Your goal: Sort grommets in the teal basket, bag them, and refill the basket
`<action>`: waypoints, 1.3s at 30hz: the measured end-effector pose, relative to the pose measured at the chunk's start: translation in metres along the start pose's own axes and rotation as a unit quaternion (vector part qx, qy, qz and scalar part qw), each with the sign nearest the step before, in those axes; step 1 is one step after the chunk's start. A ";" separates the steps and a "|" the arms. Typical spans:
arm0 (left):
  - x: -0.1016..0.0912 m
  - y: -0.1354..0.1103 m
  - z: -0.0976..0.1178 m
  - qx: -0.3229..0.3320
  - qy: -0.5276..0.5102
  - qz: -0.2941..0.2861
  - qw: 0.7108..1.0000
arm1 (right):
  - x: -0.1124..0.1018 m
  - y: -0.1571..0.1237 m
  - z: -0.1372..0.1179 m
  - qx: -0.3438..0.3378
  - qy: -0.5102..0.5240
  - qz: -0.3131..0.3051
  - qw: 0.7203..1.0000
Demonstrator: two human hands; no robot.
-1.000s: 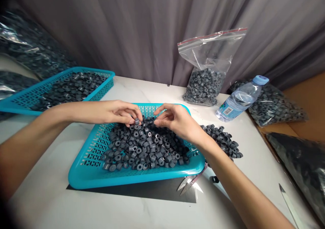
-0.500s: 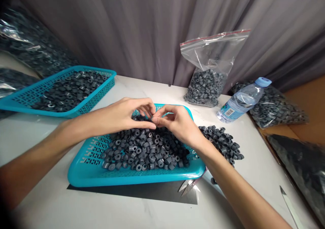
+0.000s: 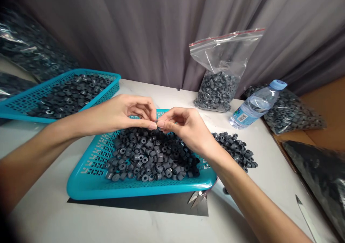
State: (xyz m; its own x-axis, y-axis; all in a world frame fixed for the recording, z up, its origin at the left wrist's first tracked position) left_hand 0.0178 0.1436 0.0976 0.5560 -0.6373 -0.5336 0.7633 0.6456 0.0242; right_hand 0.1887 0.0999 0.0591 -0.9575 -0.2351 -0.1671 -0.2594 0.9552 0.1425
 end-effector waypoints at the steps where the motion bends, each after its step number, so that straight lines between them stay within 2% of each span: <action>1: -0.001 0.000 -0.001 -0.001 0.001 -0.002 1.000 | 0.000 0.000 0.000 -0.001 -0.002 0.001 1.000; 7: -0.007 0.001 -0.004 0.007 0.018 -0.007 1.000 | 0.001 0.000 -0.002 -0.007 -0.007 0.026 1.000; 11: -0.001 0.000 0.001 0.001 0.013 0.003 1.000 | 0.002 -0.001 0.000 0.004 0.017 0.043 0.999; 15: 0.004 0.002 0.002 0.029 0.026 0.031 0.999 | 0.003 0.000 0.004 0.018 0.047 0.035 0.998; 18: 0.000 0.003 -0.005 0.020 0.048 0.042 0.998 | -0.005 0.002 0.005 0.025 0.025 0.058 0.998; 21: -0.007 0.003 -0.017 -0.017 0.062 -0.007 0.998 | -0.022 0.003 0.005 0.015 -0.054 0.072 0.996; 23: -0.012 0.001 -0.024 -0.038 0.090 -0.051 0.994 | -0.035 0.003 0.007 0.000 -0.192 0.059 0.980; 24: -0.015 0.000 -0.027 -0.044 0.113 -0.068 0.990 | -0.041 0.003 0.008 -0.006 -0.291 0.052 0.955; 26: -0.018 -0.001 -0.031 -0.047 0.161 -0.086 0.982 | -0.051 0.001 0.012 -0.015 -0.474 0.039 0.879; 27: -0.019 -0.002 -0.032 -0.048 0.179 -0.093 0.978 | -0.053 0.000 0.013 -0.021 -0.533 0.030 0.846; 28: -0.019 -0.002 -0.033 -0.049 0.191 -0.098 0.976 | -0.054 -0.001 0.014 -0.027 -0.564 0.020 0.825; 29: -0.018 -0.002 -0.034 -0.049 0.198 -0.100 0.974 | -0.053 -0.002 0.015 -0.035 -0.574 0.005 0.818; 33: -0.013 -0.002 -0.036 -0.055 0.219 -0.114 0.967 | -0.040 -0.003 0.019 -0.046 -0.547 -0.098 0.830; 35: -0.011 -0.003 -0.036 -0.042 0.238 -0.109 0.964 | -0.034 -0.003 0.023 -0.041 -0.543 -0.142 0.827; 39: -0.003 -0.002 -0.028 0.010 0.284 -0.051 0.957 | -0.033 0.004 0.029 -0.043 -0.531 -0.135 0.835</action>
State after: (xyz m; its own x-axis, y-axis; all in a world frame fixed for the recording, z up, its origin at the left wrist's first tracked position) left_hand 0.0050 0.1560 0.0752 0.2144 -0.3604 -0.9079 0.8135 0.5803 -0.0382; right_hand 0.2228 0.1163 0.0372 -0.2215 -0.1043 -0.9696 -0.5006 0.8654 0.0213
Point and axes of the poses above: each hand's wrist, its own y-axis towards the middle knuckle, its own x-axis out of the palm, z = x × y, the point moved 4 cm from there along y, towards the middle knuckle, and after that the axes turned 3 degrees about -y, right-handed, at the moved point
